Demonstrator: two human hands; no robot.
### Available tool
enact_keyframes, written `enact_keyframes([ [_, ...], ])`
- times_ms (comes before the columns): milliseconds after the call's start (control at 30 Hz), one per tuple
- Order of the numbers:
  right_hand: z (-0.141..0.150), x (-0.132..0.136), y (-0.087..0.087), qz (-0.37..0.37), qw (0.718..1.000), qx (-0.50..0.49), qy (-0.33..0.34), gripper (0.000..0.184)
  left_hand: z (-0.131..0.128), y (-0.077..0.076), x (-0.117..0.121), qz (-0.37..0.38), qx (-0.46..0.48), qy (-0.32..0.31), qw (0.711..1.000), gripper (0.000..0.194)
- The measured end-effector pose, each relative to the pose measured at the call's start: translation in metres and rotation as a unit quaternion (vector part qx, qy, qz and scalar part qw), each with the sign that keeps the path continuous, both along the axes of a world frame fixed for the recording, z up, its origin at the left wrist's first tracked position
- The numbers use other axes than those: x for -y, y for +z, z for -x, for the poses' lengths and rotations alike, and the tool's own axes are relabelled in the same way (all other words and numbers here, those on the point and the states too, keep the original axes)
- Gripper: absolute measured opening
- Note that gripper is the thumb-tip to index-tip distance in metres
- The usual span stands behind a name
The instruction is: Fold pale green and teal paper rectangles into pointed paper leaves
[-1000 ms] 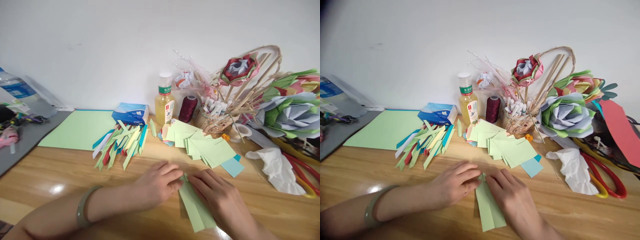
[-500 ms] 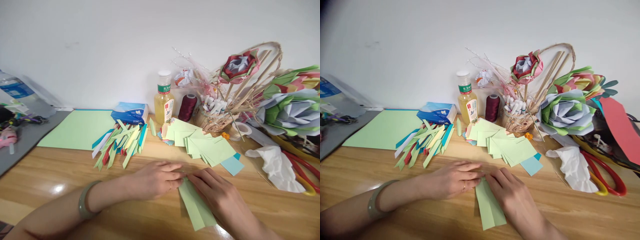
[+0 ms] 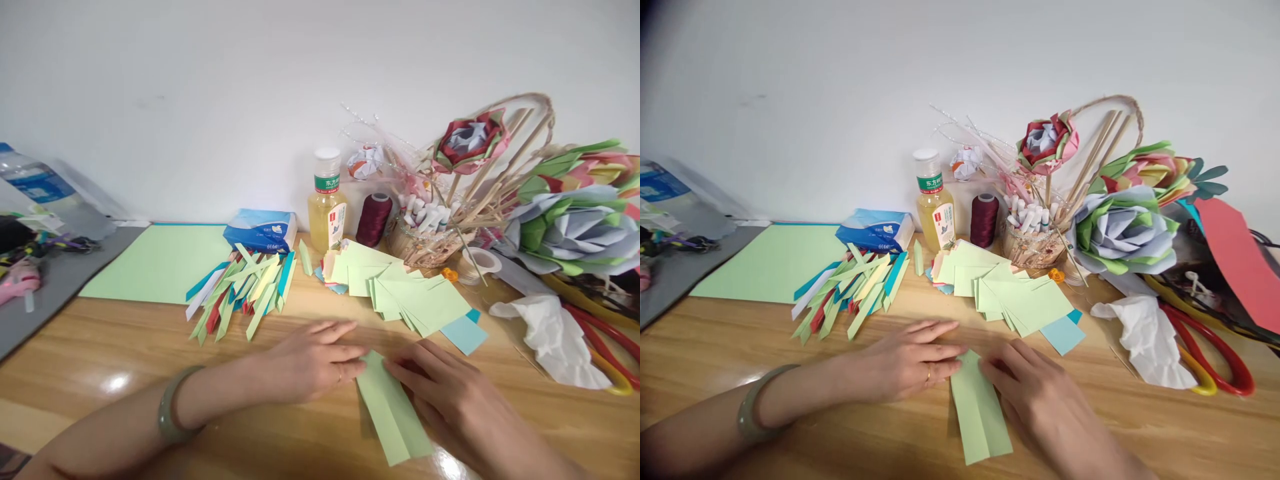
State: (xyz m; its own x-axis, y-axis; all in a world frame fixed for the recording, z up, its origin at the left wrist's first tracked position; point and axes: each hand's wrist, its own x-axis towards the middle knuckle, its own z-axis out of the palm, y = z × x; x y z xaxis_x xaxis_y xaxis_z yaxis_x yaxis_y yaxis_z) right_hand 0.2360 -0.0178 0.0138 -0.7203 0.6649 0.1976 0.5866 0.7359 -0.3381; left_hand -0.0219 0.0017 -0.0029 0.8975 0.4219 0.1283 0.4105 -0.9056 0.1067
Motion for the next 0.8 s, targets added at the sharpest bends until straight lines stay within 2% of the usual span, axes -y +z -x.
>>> enact_keyframes([
  [233,-0.014,-0.008,0.02,0.182,0.982,0.002,0.045,0.021,-0.001,-0.003,-0.001,0.003,0.042,-0.004,0.999,0.03],
  [333,-0.01,-0.005,0.023,0.202,0.977,-0.017,0.068,0.025,0.0,-0.008,-0.003,-0.004,0.07,-0.004,0.998,0.026],
  [500,0.002,0.001,0.009,0.151,0.986,-0.04,0.059,0.021,-0.003,-0.006,-0.001,-0.062,0.087,0.007,0.994,0.026],
  [667,0.009,0.001,-0.013,0.022,0.996,-0.062,-0.055,0.022,-0.014,-0.001,0.011,-0.105,0.167,-0.013,0.98,0.015],
  [800,0.008,-0.001,-0.012,-0.015,0.997,-0.069,-0.043,0.02,-0.016,0.0,0.016,-0.118,0.137,-0.024,0.983,0.013],
])
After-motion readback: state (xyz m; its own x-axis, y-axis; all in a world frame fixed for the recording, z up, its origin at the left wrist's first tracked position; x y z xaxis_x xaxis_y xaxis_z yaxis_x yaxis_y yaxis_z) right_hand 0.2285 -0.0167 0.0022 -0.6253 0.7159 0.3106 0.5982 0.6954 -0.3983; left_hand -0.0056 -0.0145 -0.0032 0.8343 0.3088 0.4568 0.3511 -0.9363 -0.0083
